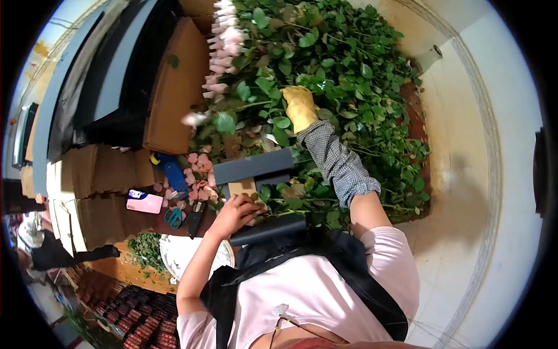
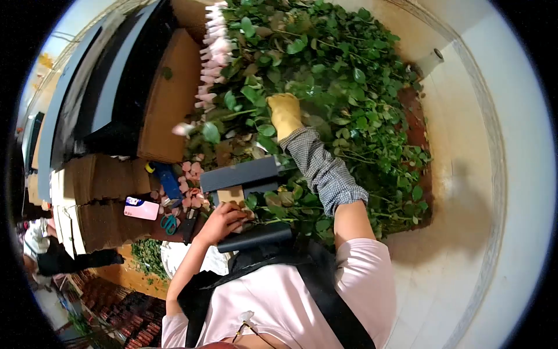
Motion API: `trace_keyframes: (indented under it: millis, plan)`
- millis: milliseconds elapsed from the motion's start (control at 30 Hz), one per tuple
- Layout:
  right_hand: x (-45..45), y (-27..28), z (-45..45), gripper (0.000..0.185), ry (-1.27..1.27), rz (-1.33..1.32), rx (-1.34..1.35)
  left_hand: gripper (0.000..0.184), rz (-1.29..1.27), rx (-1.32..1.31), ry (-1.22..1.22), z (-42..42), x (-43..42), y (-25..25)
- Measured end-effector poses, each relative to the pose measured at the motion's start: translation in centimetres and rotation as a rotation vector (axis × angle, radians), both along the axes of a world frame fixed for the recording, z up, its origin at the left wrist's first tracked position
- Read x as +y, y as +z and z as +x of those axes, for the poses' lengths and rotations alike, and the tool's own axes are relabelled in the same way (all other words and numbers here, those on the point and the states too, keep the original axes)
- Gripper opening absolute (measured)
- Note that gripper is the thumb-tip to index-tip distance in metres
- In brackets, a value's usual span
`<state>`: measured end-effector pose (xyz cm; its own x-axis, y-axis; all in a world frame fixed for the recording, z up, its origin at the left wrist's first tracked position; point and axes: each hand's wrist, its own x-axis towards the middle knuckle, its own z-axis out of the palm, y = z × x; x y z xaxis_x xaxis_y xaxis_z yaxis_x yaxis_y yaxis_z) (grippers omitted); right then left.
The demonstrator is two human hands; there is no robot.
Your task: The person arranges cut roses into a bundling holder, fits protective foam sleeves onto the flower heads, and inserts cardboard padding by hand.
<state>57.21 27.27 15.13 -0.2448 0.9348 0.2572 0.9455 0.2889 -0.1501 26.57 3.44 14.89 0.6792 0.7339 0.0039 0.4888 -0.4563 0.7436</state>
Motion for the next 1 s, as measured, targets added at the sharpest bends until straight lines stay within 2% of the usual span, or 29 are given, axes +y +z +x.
trace_keyframes:
  millis: [33,67,133,200,233,300,333,367,467,533,633,667,767,800,833,867,900,933,967,1000]
  plan:
    - [-1.3,0.6,1.0,0.046,0.046,0.068,0.05,0.025,0.026,0.0,0.034,0.5,-0.1,-0.4]
    - [-2.3,1.9,1.8,0.055,0.035,0.024,0.107,0.024,0.056,0.002,0.072,0.8,-0.2,-0.9]
    - [-5.2,4.9,5.0,0.038,0.058,0.051,0.401,0.021,0.067,-0.043,0.139,0.9,-0.6,-1.9]
    - [-10.6,18.2,4.3,0.032,-0.439,-0.38,1.666,0.022,0.044,-0.072,0.137,0.7,-0.9,-1.7]
    - [-11.6,18.3,7.2,0.033,-0.395,-0.122,1.668,0.018,0.046,-0.064,0.117,0.5,-0.9,-1.6]
    - [-13.7,19.9,11.7,0.035,-0.372,0.384,1.385,0.028,-0.084,-0.052,0.018,-0.7,-0.7,-1.0]
    - [-14.9,21.4,13.4,0.035,-0.399,0.546,1.252,0.033,-0.101,-0.071,-0.02,-1.3,-0.7,-1.2]
    - [-16.3,23.1,14.6,0.036,-0.424,0.656,1.134,0.04,-0.159,-0.084,-0.071,-1.8,-0.6,-1.4]
    - [-20.4,26.8,15.7,0.039,-0.501,0.778,0.859,0.039,-0.114,-0.095,-0.067,-1.9,-0.3,-1.2]
    - [-22.6,27.5,14.9,0.041,-0.49,0.644,0.848,0.032,-0.054,-0.111,-0.022,-1.2,-0.3,-1.6]
    - [-24.2,26.2,12.7,0.039,-0.079,0.219,1.347,0.027,-0.015,-0.088,0.092,-0.4,-0.9,-2.7]
    - [-24.6,25.3,10.7,0.034,-0.305,0.163,0.983,0.027,-0.055,-0.124,0.133,-0.3,-1.2,-2.9]
    - [-25.8,19.7,10.9,0.062,0.043,-0.226,0.666,0.027,0.002,-0.235,0.13,-0.5,-1.4,-4.3]
    - [-25.9,17.2,10.1,0.072,-0.027,-0.425,0.84,0.026,-0.001,-0.254,0.126,-0.6,-1.7,-4.9]
    - [-25.4,14.3,10.4,0.069,-0.111,-0.631,0.328,0.025,0.022,-0.197,0.164,-0.6,-2.1,-4.5]
    - [-25.6,12.7,7.9,0.062,-0.115,-0.675,0.345,0.023,-0.165,-0.177,0.168,-0.7,-2.1,-4.0]
    - [-26.6,7.0,9.7,0.055,0.124,-0.514,0.362,0.028,-0.101,-0.175,0.143,-0.8,-2.1,-4.2]
    - [-27.0,4.1,8.7,0.048,0.024,-0.533,0.165,0.033,-0.039,-0.174,0.118,-0.9,-2.1,-4.5]
    - [-25.9,2.6,7.0,0.047,-0.165,-0.892,-0.048,0.028,0.092,-0.164,0.125,-1.1,-2.2,-6.2]
    - [-26.3,0.8,7.1,0.047,-0.133,-0.912,-0.099,0.017,0.029,-0.175,0.132,-0.7,-2.3,-4.2]
